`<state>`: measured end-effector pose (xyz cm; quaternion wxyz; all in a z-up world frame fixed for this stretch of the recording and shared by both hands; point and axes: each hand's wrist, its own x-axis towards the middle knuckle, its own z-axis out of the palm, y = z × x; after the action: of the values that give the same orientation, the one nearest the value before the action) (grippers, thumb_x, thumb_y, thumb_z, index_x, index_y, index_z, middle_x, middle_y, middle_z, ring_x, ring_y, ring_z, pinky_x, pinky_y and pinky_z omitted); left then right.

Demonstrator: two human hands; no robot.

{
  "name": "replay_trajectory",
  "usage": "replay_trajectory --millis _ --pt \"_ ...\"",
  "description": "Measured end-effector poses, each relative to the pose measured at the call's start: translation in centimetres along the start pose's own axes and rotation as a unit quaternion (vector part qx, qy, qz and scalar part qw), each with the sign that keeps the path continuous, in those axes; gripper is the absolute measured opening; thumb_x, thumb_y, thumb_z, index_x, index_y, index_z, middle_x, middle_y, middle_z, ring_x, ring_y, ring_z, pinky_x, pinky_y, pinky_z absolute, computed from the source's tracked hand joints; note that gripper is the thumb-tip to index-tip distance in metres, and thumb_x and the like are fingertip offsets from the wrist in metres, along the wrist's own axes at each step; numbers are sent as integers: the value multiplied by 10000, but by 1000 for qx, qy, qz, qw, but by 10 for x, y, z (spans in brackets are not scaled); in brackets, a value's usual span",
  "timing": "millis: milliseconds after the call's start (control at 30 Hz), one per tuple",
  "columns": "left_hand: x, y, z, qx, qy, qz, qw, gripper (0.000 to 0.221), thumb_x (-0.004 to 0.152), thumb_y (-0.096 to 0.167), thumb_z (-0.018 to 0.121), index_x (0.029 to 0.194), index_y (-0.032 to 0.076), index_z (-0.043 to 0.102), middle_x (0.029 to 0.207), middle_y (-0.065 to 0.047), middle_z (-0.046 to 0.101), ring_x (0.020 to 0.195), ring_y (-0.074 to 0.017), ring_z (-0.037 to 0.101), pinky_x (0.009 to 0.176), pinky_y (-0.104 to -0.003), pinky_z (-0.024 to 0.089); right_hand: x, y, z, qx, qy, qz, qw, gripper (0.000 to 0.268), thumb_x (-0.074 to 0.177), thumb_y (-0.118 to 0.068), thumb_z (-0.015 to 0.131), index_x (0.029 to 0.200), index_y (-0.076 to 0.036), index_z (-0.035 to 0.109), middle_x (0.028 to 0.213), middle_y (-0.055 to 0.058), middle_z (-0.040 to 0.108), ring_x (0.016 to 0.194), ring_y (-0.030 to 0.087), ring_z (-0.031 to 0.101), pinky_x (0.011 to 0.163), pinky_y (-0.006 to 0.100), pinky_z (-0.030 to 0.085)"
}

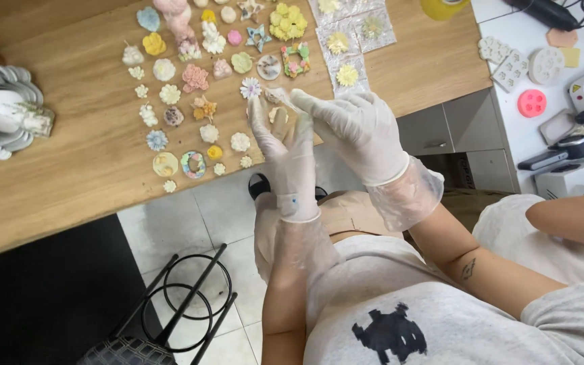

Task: The person places small decorative flower ornaments into individual clear plastic packets, adds a small card into the packets, and seals them at a wooden workstation.

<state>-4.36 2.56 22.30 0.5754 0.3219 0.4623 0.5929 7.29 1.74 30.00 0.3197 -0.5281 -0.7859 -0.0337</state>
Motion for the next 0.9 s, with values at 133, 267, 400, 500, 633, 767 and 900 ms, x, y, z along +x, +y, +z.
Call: replay_trajectory --millis 133,267,400,500,633,767,900 --pt "25 -5 -2 25 -9 12 1000 883 953 17 703 1658 121 180 1694 -140 293 1466 -298 465 1200 -424 415 14 -1 1 -57 -27 5 998 467 951 -97 776 1404 -149 674 835 -28 653 822 196 654 794 344 500" --pt "52 -11 -5 -8 -70 35 997 889 957 -38 698 1669 134 194 1713 -153 289 1501 -310 436 1217 -441 443 23 5 6 -77 -40 -17 996 511 943 -115 746 1441 -157 638 984 -26 701 930 192 674 896 343 517" --pt "69 5 7 -39 -142 7 989 943 895 -113 705 1630 130 168 1692 -159 236 1466 -316 440 1186 -435 444 32 6 -2 -139 -60 -7 988 543 923 -101 710 1456 -174 636 1107 -41 745 1014 186 689 955 347 521" --pt "79 2 20 -44 -137 27 989 888 925 -134 659 1644 110 196 1695 -189 275 1458 -319 481 1185 -412 465 36 9 -6 -150 -56 0 987 511 973 -120 720 1473 -163 622 1113 -21 734 1044 187 693 951 358 514" --pt "83 -2 24 10 -146 70 987 780 1014 -144 548 1681 101 225 1723 -193 316 1514 -296 487 1196 -389 503 35 21 2 -194 -19 83 977 477 980 -177 789 1433 -219 646 989 -26 712 942 230 666 898 370 536" --pt "83 9 23 20 -158 37 987 835 937 -133 579 1646 97 204 1666 -188 342 1331 -275 597 1093 -356 540 35 24 13 -199 16 128 971 463 936 -141 846 1374 -200 706 939 18 696 857 251 654 760 384 530" --pt "77 19 26 54 -149 -11 987 864 892 -91 636 1632 95 232 1655 -179 386 1175 -283 612 976 -366 561 42 11 29 -169 57 124 976 271 921 -115 844 1154 -189 725 1037 -2 737 898 246 684 758 388 543"
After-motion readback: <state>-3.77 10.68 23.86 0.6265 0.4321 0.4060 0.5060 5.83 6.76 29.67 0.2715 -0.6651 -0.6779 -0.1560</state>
